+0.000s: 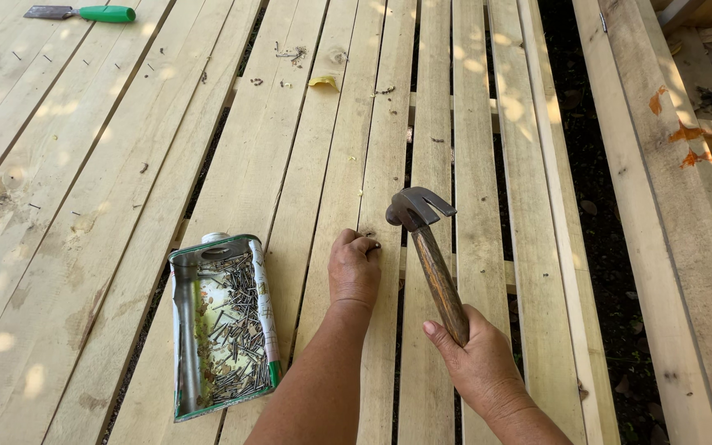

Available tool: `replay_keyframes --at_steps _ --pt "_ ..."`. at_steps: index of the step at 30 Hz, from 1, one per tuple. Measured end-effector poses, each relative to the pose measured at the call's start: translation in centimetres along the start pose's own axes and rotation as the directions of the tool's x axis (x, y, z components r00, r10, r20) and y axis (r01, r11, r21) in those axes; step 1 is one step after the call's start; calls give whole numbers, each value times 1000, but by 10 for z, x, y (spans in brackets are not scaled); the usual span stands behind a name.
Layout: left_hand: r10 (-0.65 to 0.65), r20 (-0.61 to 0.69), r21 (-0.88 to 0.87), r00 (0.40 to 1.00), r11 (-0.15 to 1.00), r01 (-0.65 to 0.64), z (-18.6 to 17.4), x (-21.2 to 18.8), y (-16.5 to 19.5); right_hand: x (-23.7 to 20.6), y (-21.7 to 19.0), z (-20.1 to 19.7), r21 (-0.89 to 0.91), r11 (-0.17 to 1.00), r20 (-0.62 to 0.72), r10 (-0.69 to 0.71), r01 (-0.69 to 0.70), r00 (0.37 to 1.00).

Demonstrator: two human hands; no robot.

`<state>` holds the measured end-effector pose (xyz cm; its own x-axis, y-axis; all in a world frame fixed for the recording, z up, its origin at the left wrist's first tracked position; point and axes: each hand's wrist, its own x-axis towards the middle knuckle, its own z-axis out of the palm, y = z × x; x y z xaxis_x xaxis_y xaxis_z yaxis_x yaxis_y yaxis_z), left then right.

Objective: The person takes nails one at a time from a tin can filled with nails and hammers them into the gaps between wooden slats of a large slatted panel, holding the hammer in one hand while positioning each nail with the other. The person repeats this pick-and-hammer cycle across different spots on the panel.

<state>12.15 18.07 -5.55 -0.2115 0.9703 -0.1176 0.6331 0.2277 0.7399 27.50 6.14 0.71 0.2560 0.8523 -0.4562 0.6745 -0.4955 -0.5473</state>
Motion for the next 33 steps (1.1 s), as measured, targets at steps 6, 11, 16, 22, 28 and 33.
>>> replay_keyframes --at_steps 6,11,16,22,28,33 --pt "-11 -7 -28 1000 1000 10 0 0 -2 -4 3 2 33 999 19 13 -14 1000" --pt "47 -37 -23 998 999 -48 4 2 -7 -6 1 3 8 1000 5 -17 17 1000" --pt "86 -56 -3 995 996 -87 8 6 -13 -6 -5 3 -113 991 101 83 -72 991" --pt "107 -86 -5 991 994 -108 9 7 -11 -12 -6 5 -88 996 30 -9 11 1000" --pt "-70 62 25 996 997 69 1 3 4 -10 -6 5 -126 989 94 84 -72 992" --pt "32 10 -84 999 996 -31 -6 -26 -6 -13 4 1 -66 996 2 52 -51 999"
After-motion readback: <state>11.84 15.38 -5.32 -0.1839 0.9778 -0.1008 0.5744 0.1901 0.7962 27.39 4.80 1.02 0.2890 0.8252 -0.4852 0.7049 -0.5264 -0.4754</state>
